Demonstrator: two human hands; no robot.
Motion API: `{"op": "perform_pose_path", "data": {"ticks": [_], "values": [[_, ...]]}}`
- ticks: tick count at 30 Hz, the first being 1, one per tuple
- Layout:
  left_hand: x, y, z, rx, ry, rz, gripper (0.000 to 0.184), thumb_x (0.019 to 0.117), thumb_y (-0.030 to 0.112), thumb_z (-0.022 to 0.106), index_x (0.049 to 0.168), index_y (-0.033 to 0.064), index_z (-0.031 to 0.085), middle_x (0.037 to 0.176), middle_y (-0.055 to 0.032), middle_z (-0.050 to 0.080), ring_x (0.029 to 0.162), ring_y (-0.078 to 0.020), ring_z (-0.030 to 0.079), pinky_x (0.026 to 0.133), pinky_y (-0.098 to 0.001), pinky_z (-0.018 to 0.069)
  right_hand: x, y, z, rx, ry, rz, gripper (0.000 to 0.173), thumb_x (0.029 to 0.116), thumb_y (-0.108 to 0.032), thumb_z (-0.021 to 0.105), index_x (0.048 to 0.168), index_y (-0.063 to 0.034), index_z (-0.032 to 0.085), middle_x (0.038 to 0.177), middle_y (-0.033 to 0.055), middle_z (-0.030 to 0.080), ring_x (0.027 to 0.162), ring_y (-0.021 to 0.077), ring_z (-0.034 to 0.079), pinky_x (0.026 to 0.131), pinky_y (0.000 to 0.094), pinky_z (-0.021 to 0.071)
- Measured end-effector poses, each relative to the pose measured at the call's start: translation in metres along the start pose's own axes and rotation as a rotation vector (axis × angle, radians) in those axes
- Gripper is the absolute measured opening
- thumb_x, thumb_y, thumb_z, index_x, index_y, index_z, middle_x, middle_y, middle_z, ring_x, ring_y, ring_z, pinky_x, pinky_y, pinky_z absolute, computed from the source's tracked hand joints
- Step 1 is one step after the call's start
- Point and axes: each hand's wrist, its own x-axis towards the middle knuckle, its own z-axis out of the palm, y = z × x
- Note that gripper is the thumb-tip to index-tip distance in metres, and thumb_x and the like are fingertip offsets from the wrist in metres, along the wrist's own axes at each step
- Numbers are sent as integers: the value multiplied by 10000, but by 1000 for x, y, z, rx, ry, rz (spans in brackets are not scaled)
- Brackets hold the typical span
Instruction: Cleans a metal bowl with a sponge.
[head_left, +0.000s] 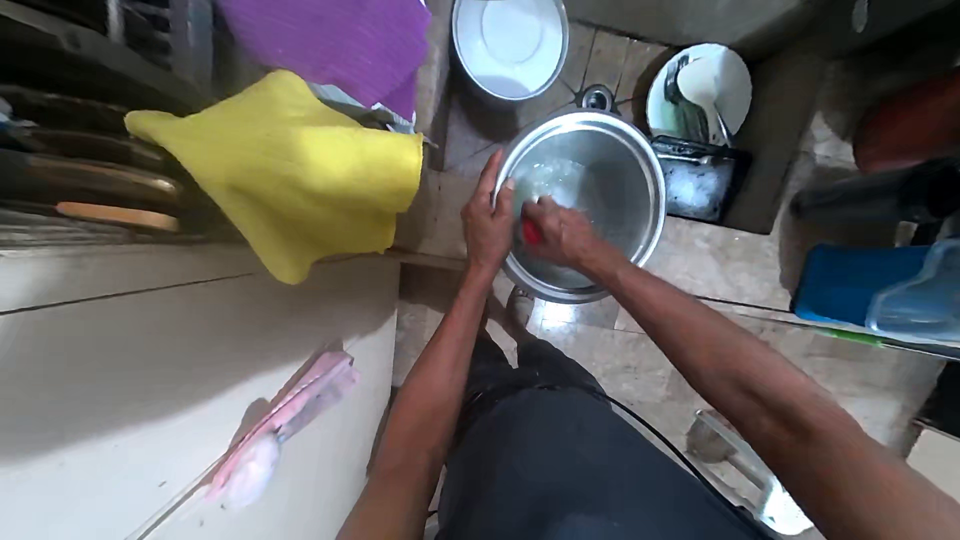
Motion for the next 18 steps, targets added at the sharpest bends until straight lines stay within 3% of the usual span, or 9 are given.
{"op": "perform_pose_path", "data": {"ticks": [3, 5, 8, 10, 14, 18], "values": [[0, -3, 0, -6, -3, 8, 447, 1073, 175, 485, 1510, 86, 508, 1482, -83, 581, 1285, -164, 612, 1095, -394, 492, 3, 18, -34, -53, 65, 202, 631, 853, -265, 786, 1404, -93, 530, 1334, 309, 550, 987, 515, 661, 771, 694, 538], [0, -3, -1, -1, 7, 5, 442, 1068, 169, 489, 1501, 86, 520, 1471, -86, 590, 1278, -170, 618, 1088, -400, 497, -14, 31, -41, -121, 16, 285, 692, 831, -267, 804, 1432, -86, 513, 1354, 336, 535, 1005, 547, 645, 769, 717, 518], [-1, -1, 1, 13, 10, 3, 436, 1070, 166, 490, 1497, 84, 525, 1468, -84, 594, 1289, -160, 610, 1107, -385, 480, -36, 16, -15, -165, -37, 216, 603, 799, -242, 798, 1337, -79, 579, 1263, 293, 578, 903, 479, 677, 701, 645, 549], [0, 1, 1, 27, 16, -5, 437, 1069, 160, 491, 1497, 82, 524, 1452, -90, 607, 1269, -167, 624, 1092, -386, 487, -29, 7, -2, -92, 39, 161, 520, 810, -234, 783, 1276, -84, 608, 1215, 258, 590, 851, 434, 681, 669, 604, 557], [-1, 1, 0, 26, -2, -10, 443, 1073, 176, 488, 1507, 93, 515, 1463, -80, 598, 1281, -155, 613, 1102, -373, 477, -1, 17, -29, -7, 148, 293, 647, 863, -257, 774, 1414, -42, 511, 1355, 328, 531, 998, 520, 659, 787, 680, 539], [0, 0, 0, 18, 14, 20, 438, 1065, 160, 501, 1493, 71, 524, 1443, -95, 611, 1272, -154, 620, 1094, -360, 485, 18, 14, -38, -7, 228, 383, 671, 834, -252, 801, 1402, -51, 505, 1412, 293, 501, 1024, 487, 665, 804, 644, 554]]}}
